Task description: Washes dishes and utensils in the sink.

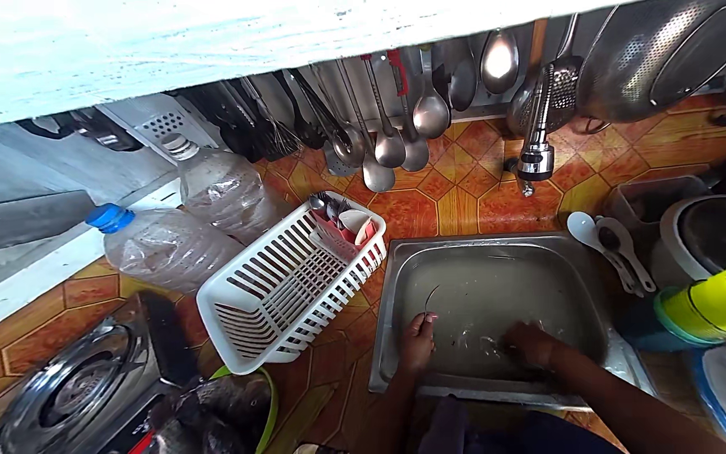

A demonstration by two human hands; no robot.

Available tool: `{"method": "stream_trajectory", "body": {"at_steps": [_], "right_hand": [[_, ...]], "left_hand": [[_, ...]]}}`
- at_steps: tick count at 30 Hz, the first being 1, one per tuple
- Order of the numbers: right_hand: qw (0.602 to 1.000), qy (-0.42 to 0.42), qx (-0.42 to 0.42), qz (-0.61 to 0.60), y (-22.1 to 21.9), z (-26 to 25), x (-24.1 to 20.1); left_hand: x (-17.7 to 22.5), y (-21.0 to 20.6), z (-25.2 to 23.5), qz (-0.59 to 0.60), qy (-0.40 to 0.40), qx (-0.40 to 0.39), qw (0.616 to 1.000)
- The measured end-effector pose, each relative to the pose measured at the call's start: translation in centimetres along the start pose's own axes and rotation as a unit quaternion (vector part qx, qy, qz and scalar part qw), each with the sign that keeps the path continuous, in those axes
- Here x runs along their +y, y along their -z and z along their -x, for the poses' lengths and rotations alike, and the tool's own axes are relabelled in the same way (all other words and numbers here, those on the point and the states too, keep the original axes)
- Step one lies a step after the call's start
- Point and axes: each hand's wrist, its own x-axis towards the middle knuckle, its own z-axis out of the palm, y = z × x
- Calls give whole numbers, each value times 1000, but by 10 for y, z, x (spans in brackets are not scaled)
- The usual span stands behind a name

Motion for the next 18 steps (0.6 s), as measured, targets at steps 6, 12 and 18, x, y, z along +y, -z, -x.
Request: {"method": "stream_trajectory", "body": {"at_steps": [6,12,18], "right_hand": [[932,64,82,-347,21,6,11],[878,51,131,-458,29,1,7],[860,43,202,-467,34,-2,-8]], "left_hand": [[0,-2,0,-19,0,-4,1000],[-1,-4,-1,-31,-4,-12,999],[18,-9,1,-54,103,-39,993]]}}
